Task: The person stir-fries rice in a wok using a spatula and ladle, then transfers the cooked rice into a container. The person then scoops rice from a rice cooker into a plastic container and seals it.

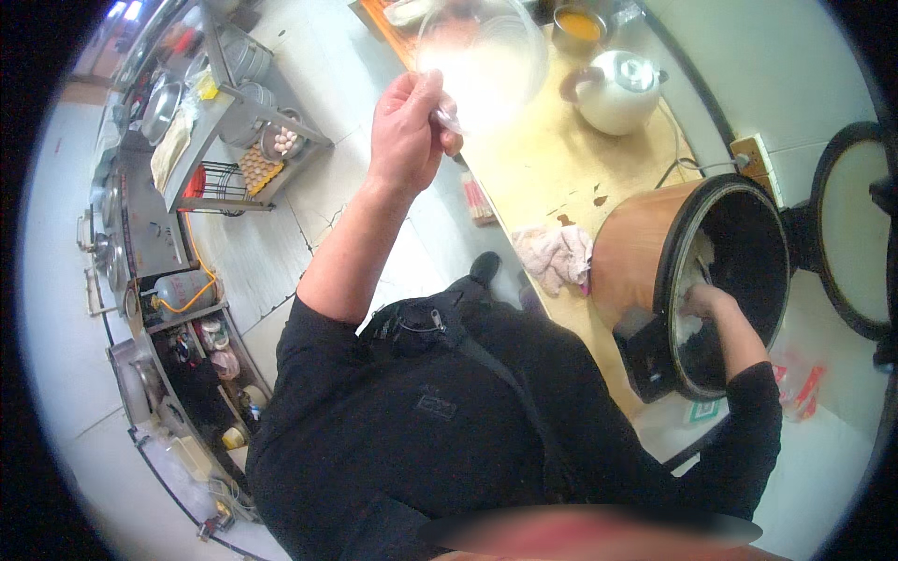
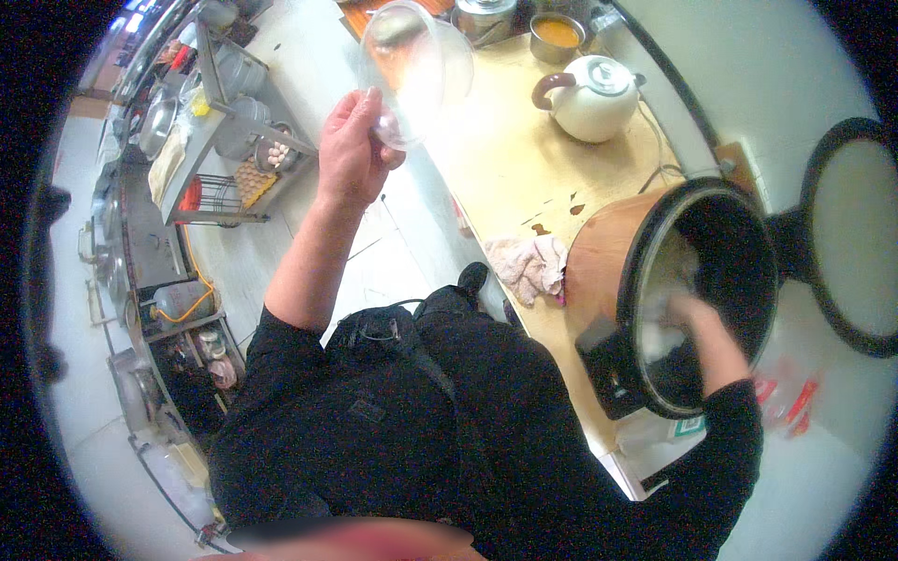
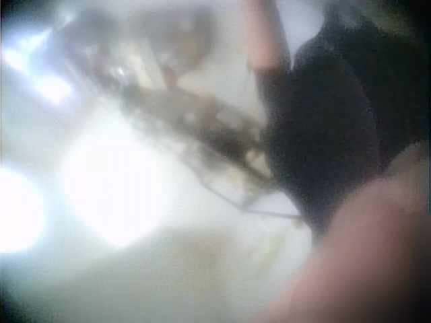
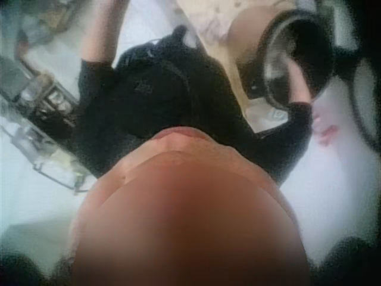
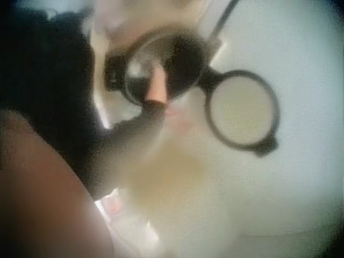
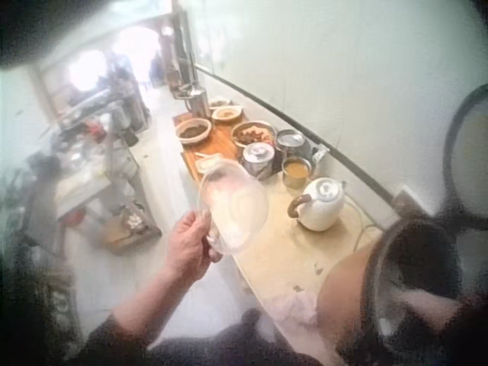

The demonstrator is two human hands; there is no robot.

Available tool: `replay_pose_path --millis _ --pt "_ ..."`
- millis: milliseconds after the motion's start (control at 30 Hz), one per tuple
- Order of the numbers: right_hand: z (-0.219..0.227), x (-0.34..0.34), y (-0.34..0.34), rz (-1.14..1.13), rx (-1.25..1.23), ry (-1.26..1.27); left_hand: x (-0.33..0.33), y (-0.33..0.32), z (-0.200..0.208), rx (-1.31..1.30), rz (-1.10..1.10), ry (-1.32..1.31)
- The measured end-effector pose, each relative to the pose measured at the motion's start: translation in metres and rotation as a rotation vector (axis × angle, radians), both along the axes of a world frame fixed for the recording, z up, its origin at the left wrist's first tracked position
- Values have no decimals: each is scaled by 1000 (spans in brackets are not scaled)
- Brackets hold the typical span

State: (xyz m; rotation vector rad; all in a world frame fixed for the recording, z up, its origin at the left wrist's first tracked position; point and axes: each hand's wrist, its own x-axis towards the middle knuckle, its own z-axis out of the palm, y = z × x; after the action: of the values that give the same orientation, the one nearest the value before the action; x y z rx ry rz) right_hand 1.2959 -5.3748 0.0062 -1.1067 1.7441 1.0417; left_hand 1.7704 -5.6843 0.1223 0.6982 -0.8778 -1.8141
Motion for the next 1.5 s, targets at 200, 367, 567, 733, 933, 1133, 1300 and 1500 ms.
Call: replay_pose_path --millis 200,367,567,733,933,1133,1300,1500 --pt "-7 -14 5 -19 65 -67 8 3 -2 15 -22 33" --pt "-4 -9 -1 -176 192 -126 9 1 -11 -294 84 -143" --pt "37 21 -14 -251 127 -124 14 -15 -8 -1190 533 -700" --pt "71 39 -23 49 84 -28 10 -27 3 -1690 785 -841" --pt "100 53 -5 128 -287 274 -5 -30 15 -1759 832 -816" --pt "123 52 2 71 -613 338 -5 -31 3 -1791 672 -921" --pt "138 33 0 -15 -575 320 -6 -30 -44 -1140 328 -930" --pt "124 8 15 -141 -467 225 -16 -14 -99 -395 -128 -824"
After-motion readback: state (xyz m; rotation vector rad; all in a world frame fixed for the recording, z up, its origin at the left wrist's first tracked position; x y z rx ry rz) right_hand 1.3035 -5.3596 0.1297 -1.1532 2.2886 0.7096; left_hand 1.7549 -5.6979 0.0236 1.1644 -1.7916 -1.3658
